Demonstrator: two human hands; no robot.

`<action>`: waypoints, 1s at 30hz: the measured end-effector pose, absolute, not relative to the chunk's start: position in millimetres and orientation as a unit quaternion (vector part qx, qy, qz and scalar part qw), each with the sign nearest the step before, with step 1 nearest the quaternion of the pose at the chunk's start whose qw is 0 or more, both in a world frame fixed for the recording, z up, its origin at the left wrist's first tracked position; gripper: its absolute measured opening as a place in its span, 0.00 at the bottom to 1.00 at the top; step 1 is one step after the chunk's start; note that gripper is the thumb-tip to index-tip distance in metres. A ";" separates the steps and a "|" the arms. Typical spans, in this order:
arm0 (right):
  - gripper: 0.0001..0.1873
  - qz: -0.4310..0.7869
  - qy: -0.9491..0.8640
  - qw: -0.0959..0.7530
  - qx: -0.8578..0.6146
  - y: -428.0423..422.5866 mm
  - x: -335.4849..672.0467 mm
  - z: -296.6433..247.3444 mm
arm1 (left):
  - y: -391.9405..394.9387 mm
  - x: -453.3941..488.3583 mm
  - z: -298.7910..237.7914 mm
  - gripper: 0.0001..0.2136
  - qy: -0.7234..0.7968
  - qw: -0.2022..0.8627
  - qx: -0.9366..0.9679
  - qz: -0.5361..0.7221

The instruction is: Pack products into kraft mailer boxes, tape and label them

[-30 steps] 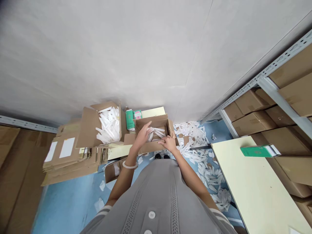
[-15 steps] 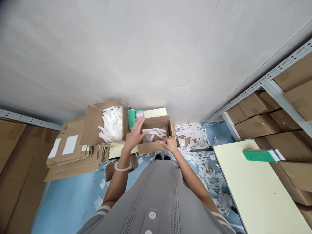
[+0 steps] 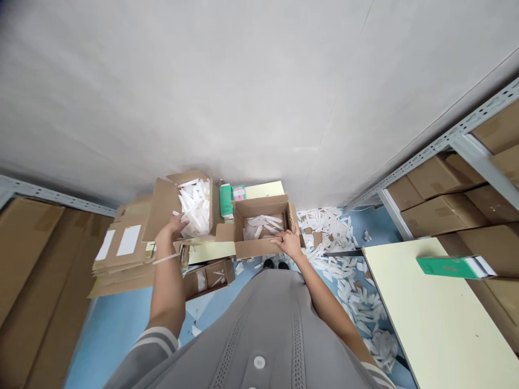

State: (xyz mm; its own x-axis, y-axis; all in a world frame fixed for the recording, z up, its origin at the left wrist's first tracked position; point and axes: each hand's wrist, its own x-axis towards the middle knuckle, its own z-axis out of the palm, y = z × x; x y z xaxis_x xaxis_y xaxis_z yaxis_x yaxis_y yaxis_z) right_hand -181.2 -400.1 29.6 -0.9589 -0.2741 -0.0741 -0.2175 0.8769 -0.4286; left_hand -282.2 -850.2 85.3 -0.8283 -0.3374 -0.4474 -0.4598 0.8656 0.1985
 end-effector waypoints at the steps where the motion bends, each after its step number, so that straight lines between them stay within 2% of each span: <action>1: 0.20 -0.219 0.965 0.066 -0.125 -400.1 -181.4 29.6 | -854.2 -278.8 81.0 0.30 0.943 0.207 -0.214 0.149; 4: 0.20 -0.229 0.963 0.067 -0.122 -400.1 -182.0 29.9 | -858.1 -267.3 68.8 0.32 0.938 0.233 -0.206 0.156; 10: 0.19 -0.212 0.967 0.063 -0.128 -400.1 -182.9 30.8 | -847.1 -249.1 56.3 0.18 0.933 0.250 -0.204 0.159; 13: 0.19 -0.209 0.967 0.064 -0.133 -400.0 -182.9 30.6 | -837.9 -239.2 58.9 0.19 0.939 0.215 -0.233 0.136; 16: 0.19 -0.201 0.968 0.067 -0.134 -400.0 -182.9 29.8 | -828.6 -228.1 67.3 0.21 0.956 0.130 -0.240 0.110; 20: 0.20 -0.205 0.968 0.074 -0.128 -400.0 -183.1 28.9 | -813.0 -214.8 98.5 0.21 0.971 -0.083 -0.194 0.111; 24: 0.21 -0.217 0.965 0.080 -0.120 -400.2 -183.5 29.2 | -774.5 -202.7 141.3 0.19 0.928 -0.247 -0.142 0.241; 26: 0.20 -0.213 0.966 0.083 -0.118 -400.5 -183.7 29.9 | -742.6 -197.2 150.4 0.19 0.887 -0.287 -0.114 0.344; 28: 0.20 -0.205 0.968 0.085 -0.116 -400.9 -183.8 31.0 | -706.5 -192.6 145.0 0.18 0.863 -0.240 -0.062 0.441; 30: 0.20 -0.201 0.969 0.086 -0.113 -401.4 -183.7 32.2 | -673.2 -188.6 127.7 0.18 0.859 -0.140 0.002 0.493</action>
State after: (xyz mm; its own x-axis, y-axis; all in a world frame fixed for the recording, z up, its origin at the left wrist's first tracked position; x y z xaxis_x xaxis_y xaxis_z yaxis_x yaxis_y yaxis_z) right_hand -183.7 -401.4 32.2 -0.9594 -0.2545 -0.1213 -0.1852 0.8934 -0.4094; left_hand -188.6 -673.2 127.7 -0.9607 -0.1350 0.2427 0.1414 0.5143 0.8459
